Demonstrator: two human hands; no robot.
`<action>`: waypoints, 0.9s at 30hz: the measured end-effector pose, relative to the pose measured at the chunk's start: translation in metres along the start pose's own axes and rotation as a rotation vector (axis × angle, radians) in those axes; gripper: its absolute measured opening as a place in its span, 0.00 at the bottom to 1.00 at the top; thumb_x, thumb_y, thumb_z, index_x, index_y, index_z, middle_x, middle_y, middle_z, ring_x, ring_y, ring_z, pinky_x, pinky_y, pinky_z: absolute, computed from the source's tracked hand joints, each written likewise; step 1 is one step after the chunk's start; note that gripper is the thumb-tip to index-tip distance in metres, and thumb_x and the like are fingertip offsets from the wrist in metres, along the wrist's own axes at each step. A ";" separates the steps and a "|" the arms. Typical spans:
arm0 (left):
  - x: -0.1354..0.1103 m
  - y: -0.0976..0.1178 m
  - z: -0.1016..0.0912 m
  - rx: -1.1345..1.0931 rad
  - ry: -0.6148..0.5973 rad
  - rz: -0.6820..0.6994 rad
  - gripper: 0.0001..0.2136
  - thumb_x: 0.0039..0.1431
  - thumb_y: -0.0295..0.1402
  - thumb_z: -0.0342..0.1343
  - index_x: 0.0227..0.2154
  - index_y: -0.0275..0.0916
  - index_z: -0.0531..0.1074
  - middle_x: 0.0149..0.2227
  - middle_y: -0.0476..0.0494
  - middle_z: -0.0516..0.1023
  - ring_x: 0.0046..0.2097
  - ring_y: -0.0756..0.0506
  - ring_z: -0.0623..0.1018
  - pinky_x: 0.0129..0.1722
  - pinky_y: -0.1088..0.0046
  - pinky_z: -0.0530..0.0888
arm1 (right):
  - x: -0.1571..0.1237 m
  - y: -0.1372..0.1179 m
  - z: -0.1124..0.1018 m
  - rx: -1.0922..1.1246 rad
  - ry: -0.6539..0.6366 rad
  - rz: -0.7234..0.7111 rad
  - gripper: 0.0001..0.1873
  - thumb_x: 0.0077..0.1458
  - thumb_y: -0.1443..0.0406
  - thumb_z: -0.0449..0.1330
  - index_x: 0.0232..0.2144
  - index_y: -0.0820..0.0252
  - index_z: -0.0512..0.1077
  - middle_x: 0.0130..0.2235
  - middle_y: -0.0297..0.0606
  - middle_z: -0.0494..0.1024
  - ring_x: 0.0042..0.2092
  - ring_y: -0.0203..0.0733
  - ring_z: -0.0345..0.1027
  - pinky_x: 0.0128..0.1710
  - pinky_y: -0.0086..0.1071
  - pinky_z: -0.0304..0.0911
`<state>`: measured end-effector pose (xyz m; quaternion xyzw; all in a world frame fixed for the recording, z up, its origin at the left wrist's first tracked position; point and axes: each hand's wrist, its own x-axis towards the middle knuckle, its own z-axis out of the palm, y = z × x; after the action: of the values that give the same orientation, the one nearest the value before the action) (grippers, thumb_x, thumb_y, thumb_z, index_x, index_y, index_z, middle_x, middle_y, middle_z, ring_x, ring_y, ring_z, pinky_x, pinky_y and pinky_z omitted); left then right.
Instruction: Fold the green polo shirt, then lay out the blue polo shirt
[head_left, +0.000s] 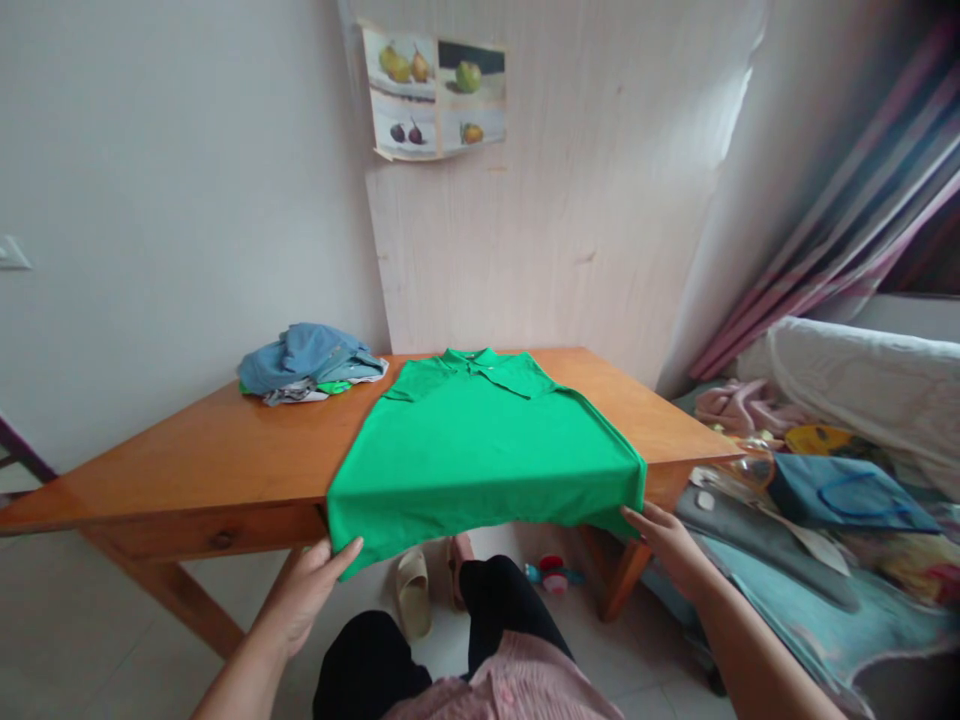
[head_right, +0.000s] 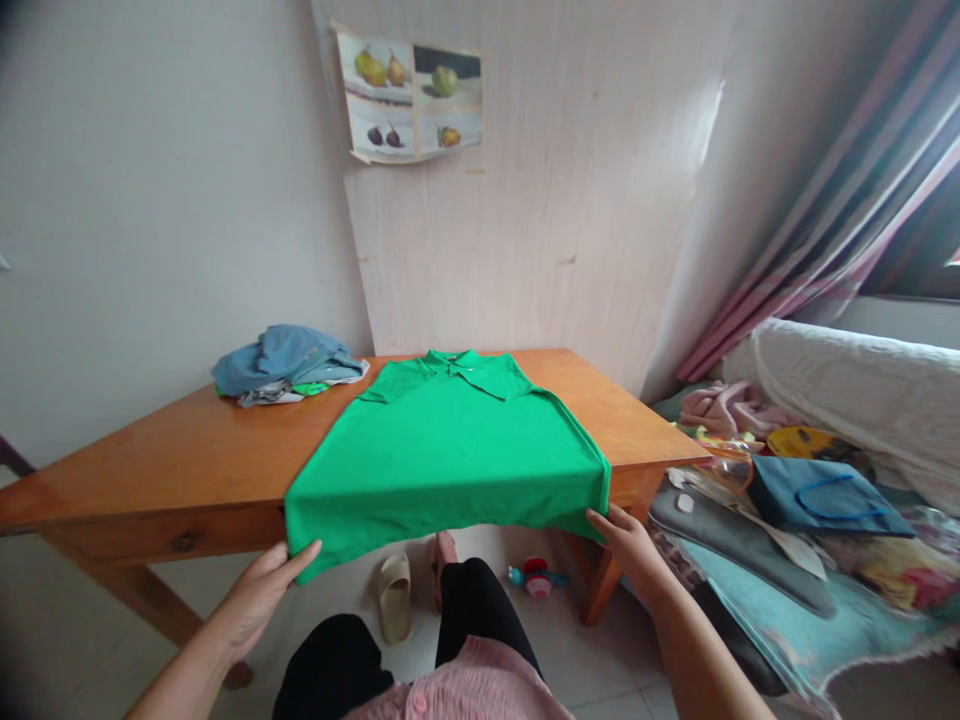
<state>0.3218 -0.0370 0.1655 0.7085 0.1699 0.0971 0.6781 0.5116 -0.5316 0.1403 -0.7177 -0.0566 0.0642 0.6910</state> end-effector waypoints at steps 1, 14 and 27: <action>-0.004 -0.001 -0.002 0.029 -0.018 -0.020 0.25 0.52 0.50 0.64 0.47 0.38 0.76 0.50 0.37 0.81 0.53 0.37 0.78 0.58 0.59 0.70 | -0.002 0.006 -0.004 0.000 -0.006 0.040 0.23 0.40 0.50 0.72 0.37 0.54 0.79 0.37 0.39 0.82 0.41 0.53 0.75 0.42 0.41 0.68; -0.061 0.046 -0.028 0.036 -0.059 -0.010 0.32 0.50 0.46 0.67 0.59 0.46 0.69 0.46 0.40 0.80 0.39 0.40 0.78 0.37 0.65 0.75 | -0.036 -0.040 -0.042 0.119 0.096 0.039 0.34 0.40 0.56 0.74 0.52 0.44 0.75 0.29 0.32 0.75 0.25 0.41 0.67 0.21 0.33 0.63; -0.076 0.105 -0.037 -0.238 0.369 0.169 0.15 0.32 0.45 0.74 0.27 0.51 0.81 0.33 0.51 0.82 0.34 0.41 0.80 0.38 0.63 0.81 | -0.027 -0.122 -0.061 0.285 0.227 -0.166 0.12 0.48 0.53 0.61 0.32 0.43 0.83 0.42 0.48 0.80 0.38 0.58 0.75 0.43 0.54 0.71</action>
<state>0.2496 -0.0336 0.2795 0.6054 0.2182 0.3007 0.7039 0.4959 -0.5917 0.2644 -0.6080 -0.0275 -0.0670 0.7906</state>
